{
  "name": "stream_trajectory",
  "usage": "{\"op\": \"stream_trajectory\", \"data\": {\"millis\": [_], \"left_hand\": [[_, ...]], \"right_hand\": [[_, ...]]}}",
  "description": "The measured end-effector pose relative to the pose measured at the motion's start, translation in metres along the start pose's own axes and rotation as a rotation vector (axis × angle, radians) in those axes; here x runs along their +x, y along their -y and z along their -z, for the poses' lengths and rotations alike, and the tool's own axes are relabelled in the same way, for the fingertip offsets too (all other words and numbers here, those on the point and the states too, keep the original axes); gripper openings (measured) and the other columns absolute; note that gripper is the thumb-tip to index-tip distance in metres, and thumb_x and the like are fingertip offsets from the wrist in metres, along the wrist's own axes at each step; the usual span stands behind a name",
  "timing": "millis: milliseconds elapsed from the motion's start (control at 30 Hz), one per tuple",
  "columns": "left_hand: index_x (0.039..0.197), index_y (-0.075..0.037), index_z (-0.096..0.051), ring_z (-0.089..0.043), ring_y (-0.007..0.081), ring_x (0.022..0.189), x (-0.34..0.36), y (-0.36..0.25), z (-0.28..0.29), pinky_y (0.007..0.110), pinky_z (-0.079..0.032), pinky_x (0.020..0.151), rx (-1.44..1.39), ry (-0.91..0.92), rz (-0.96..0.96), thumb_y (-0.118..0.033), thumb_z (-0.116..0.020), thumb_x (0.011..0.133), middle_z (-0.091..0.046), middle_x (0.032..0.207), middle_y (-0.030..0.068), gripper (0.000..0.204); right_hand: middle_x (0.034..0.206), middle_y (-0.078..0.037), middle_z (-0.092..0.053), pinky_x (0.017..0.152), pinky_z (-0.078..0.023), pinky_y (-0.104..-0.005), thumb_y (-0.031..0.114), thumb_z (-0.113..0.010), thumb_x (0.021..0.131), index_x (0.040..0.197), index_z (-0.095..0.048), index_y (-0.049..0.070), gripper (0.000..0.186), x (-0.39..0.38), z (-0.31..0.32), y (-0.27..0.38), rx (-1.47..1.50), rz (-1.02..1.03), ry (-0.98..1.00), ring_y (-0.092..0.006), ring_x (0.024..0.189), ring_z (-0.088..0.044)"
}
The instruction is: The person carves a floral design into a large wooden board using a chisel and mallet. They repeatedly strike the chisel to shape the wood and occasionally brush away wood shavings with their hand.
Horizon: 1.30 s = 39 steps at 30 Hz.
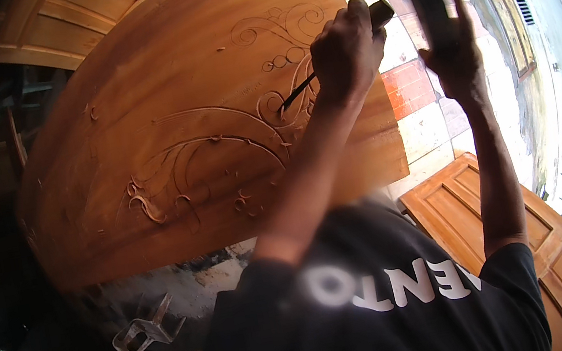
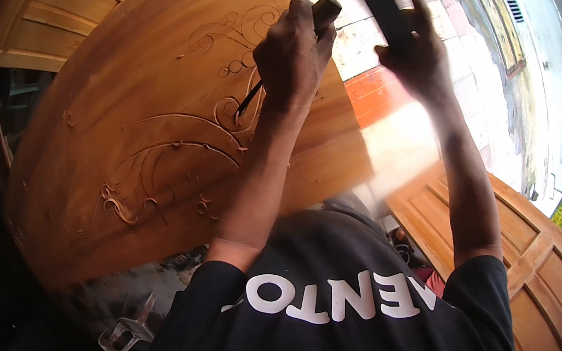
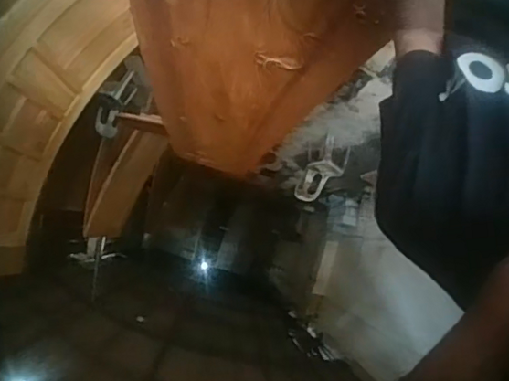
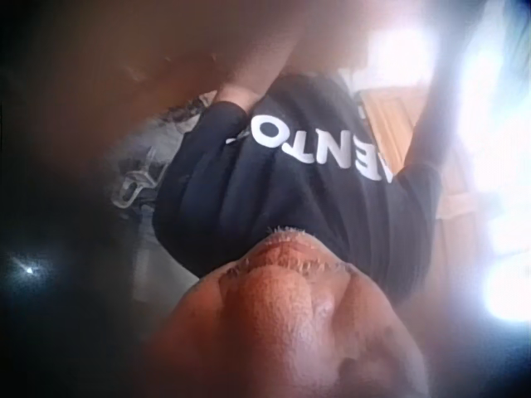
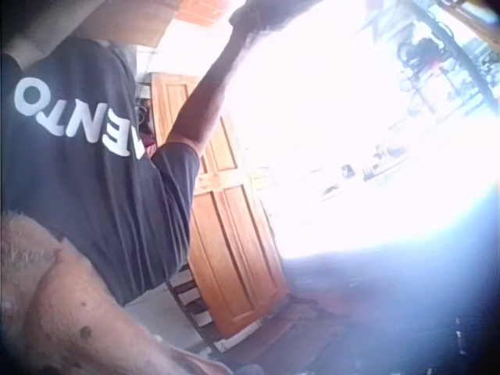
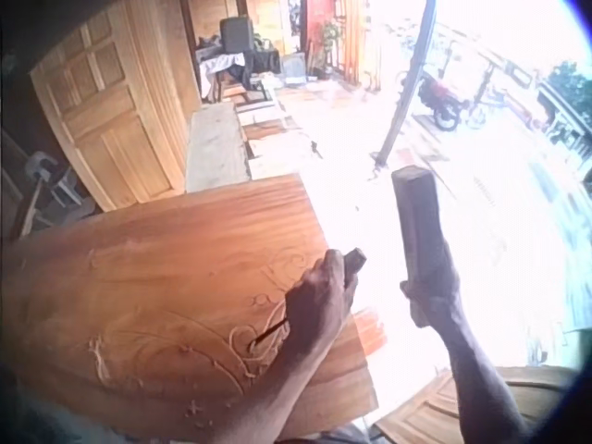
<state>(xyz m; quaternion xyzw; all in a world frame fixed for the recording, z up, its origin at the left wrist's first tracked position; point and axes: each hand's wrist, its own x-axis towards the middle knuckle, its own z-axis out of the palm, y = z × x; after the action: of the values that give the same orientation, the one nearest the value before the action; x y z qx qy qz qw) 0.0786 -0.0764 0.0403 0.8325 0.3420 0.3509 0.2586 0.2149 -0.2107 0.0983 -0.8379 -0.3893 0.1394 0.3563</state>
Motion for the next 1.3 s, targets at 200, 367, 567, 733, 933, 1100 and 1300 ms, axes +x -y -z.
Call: {"op": "stream_trajectory", "data": {"millis": [200, 367, 567, 733, 933, 1100, 1300], "left_hand": [[0.094, -0.006, -0.057, -0.073, 0.0308, 0.071, -0.001, -0.006, 0.005, 0.041, -0.057, 0.057, 0.003, -0.005, -0.009, -0.017, -0.086, 0.078, -0.070, 0.079, 0.0129, 0.035], [0.092, -0.007, -0.058, -0.072, 0.0319, 0.068, -0.012, -0.011, 0.003, 0.044, -0.057, 0.056, 0.034, 0.097, -0.076, -0.019, -0.084, 0.079, -0.070, 0.075, 0.0115, 0.031], [0.093, -0.008, -0.059, -0.072, 0.0328, 0.067, -0.015, -0.009, 0.002, 0.044, -0.057, 0.056, 0.008, 0.159, -0.075, -0.019, -0.082, 0.080, -0.070, 0.075, 0.0114, 0.028], [0.095, -0.009, -0.060, -0.072, 0.0330, 0.068, -0.028, -0.008, 0.003, 0.044, -0.058, 0.058, -0.040, 0.301, -0.134, -0.023, -0.080, 0.082, -0.071, 0.077, 0.0109, 0.028], [0.095, -0.007, -0.058, -0.073, 0.0331, 0.069, -0.035, -0.010, 0.010, 0.044, -0.059, 0.060, -0.115, 0.338, -0.217, -0.020, -0.082, 0.080, -0.070, 0.076, 0.0128, 0.031], [0.094, -0.007, -0.061, -0.072, 0.0332, 0.070, -0.043, -0.007, 0.023, 0.045, -0.058, 0.061, -0.150, 0.369, -0.306, -0.020, -0.081, 0.081, -0.069, 0.074, 0.0132, 0.027], [0.092, -0.008, -0.061, -0.073, 0.0324, 0.071, -0.048, -0.009, 0.039, 0.044, -0.058, 0.060, -0.251, 0.466, -0.354, -0.023, -0.080, 0.083, -0.071, 0.075, 0.0131, 0.026]], "right_hand": [[0.132, -0.014, -0.060, 0.085, -0.057, -0.0332, -0.003, -0.073, 0.084, 0.149, -0.039, 0.008, 0.074, 0.006, -0.003, -0.037, 0.690, -0.082, -0.287, -0.0225, 0.111, -0.065], [0.147, -0.014, -0.056, 0.110, -0.047, -0.0385, 0.006, -0.073, 0.082, 0.157, -0.037, 0.013, 0.083, -0.023, -0.020, -0.066, 0.112, -0.013, 0.047, -0.0293, 0.128, -0.059], [0.114, -0.013, -0.071, 0.109, -0.045, -0.0502, 0.013, -0.073, 0.084, 0.109, -0.071, 0.007, 0.026, -0.040, -0.013, -0.091, -0.096, 0.383, -0.390, -0.0340, 0.110, -0.065], [0.155, -0.018, -0.047, 0.118, -0.038, -0.0420, 0.010, -0.070, 0.083, 0.161, -0.034, 0.014, 0.086, -0.072, -0.019, -0.032, -0.038, -0.098, -0.007, -0.0355, 0.144, -0.044], [0.120, -0.015, -0.068, 0.086, -0.059, -0.0352, 0.002, -0.077, 0.081, 0.141, -0.050, 0.001, 0.066, -0.096, -0.024, -0.057, 0.141, -0.059, -0.478, -0.0224, 0.095, -0.072], [0.150, -0.015, -0.053, 0.103, -0.049, -0.0378, -0.002, -0.075, 0.076, 0.157, -0.038, 0.010, 0.090, -0.117, -0.023, -0.048, -0.064, -0.110, -0.218, -0.0283, 0.125, -0.055], [0.127, -0.012, -0.063, 0.090, -0.053, -0.0360, -0.001, -0.076, 0.080, 0.141, -0.051, 0.005, 0.066, -0.172, -0.037, -0.061, -0.246, 0.088, -0.578, -0.0208, 0.102, -0.062]]}}
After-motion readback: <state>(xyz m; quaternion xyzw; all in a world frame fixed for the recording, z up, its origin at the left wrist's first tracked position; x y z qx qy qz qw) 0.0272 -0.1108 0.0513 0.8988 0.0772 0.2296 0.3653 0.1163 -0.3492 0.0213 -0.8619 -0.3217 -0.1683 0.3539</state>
